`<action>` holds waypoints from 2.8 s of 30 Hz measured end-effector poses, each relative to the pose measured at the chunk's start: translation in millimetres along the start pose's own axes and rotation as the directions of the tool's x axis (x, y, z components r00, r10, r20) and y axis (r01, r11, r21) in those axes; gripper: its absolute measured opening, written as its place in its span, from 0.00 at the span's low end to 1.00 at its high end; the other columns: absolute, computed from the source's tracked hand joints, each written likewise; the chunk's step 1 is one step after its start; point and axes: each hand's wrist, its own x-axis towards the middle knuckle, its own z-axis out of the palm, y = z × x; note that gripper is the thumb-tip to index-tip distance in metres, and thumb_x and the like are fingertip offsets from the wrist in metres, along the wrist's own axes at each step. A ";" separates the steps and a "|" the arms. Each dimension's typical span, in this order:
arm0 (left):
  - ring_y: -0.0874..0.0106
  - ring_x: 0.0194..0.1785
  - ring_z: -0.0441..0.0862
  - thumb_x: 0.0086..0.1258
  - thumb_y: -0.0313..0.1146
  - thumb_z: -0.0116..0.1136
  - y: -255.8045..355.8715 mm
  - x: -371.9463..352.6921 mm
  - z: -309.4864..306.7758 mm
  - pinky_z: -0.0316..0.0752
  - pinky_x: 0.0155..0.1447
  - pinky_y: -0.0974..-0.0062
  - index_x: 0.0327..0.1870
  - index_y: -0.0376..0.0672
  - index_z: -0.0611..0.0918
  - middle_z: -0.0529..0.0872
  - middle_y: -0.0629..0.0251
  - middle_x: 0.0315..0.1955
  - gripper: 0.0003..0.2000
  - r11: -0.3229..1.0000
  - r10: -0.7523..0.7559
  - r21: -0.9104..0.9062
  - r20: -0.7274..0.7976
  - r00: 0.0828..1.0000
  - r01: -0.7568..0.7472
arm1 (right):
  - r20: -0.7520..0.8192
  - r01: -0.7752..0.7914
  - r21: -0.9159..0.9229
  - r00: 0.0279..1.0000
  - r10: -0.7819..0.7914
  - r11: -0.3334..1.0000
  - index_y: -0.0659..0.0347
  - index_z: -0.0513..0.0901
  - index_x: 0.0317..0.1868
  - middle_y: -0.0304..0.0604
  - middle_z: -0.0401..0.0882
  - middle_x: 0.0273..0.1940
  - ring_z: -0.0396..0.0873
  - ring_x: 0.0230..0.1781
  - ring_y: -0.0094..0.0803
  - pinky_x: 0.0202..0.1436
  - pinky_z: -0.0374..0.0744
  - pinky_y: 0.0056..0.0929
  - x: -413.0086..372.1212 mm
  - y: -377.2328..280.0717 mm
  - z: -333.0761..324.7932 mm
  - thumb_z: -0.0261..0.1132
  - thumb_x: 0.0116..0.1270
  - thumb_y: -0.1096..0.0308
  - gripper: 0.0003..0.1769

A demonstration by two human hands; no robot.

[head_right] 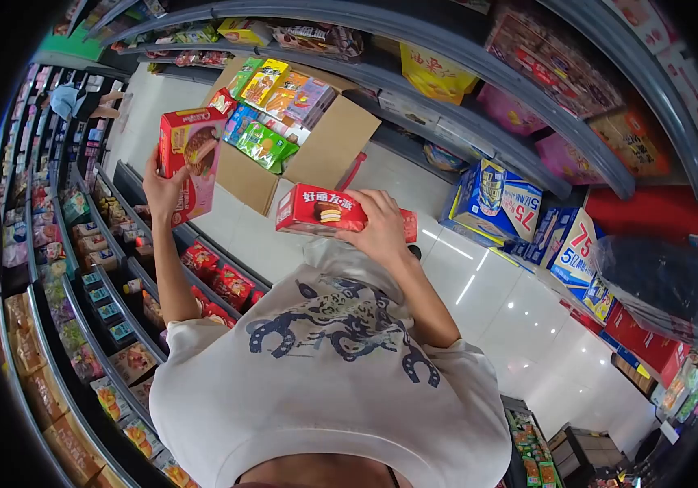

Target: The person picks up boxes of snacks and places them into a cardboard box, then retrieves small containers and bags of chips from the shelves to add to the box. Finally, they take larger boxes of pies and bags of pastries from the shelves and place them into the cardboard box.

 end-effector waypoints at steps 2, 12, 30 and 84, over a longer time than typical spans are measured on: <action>0.70 0.47 0.82 0.53 0.32 0.76 -18.6 17.9 17.5 0.77 0.53 0.74 0.59 0.28 0.73 0.84 0.56 0.45 0.33 0.991 -0.062 -0.122 -0.049 0.997 0.055 | 0.000 -0.044 -0.037 0.999 0.044 0.998 0.59 0.79 0.55 0.45 0.78 0.51 0.75 0.54 0.43 0.58 0.74 0.37 8.9 2.6 4.0 0.82 0.33 0.64 0.41; 0.67 0.39 0.87 0.68 0.32 0.64 -115.2 126.5 169.3 0.85 0.42 0.67 0.48 0.35 0.77 0.85 0.57 0.42 0.14 0.035 -0.503 -0.802 0.501 0.705 0.596 | -0.129 -0.211 -0.280 0.975 0.181 0.936 0.63 0.79 0.55 0.47 0.78 0.52 0.77 0.53 0.42 0.57 0.76 0.35 97.8 6.9 26.9 0.83 0.34 0.67 0.41; 0.56 0.40 0.87 0.64 0.30 0.68 -217.9 247.5 324.7 0.86 0.38 0.50 0.58 0.31 0.69 0.83 0.51 0.46 0.26 -0.106 -0.752 -0.784 0.465 0.467 0.611 | -0.089 -0.275 -0.240 0.961 0.261 0.931 0.65 0.80 0.53 0.50 0.80 0.48 0.79 0.49 0.44 0.54 0.78 0.35 157.6 15.0 52.9 0.83 0.33 0.67 0.41; 0.49 0.66 0.66 0.60 0.32 0.63 -133.5 144.4 261.6 0.64 0.69 0.55 0.55 0.39 0.80 0.70 0.46 0.63 0.20 0.998 -0.032 0.054 0.123 0.992 0.026 | 0.516 -0.322 -0.414 0.688 0.511 0.852 0.57 0.82 0.58 0.53 0.85 0.46 0.84 0.44 0.40 0.51 0.79 0.35 392.9 145.4 168.3 0.65 0.58 0.37 0.37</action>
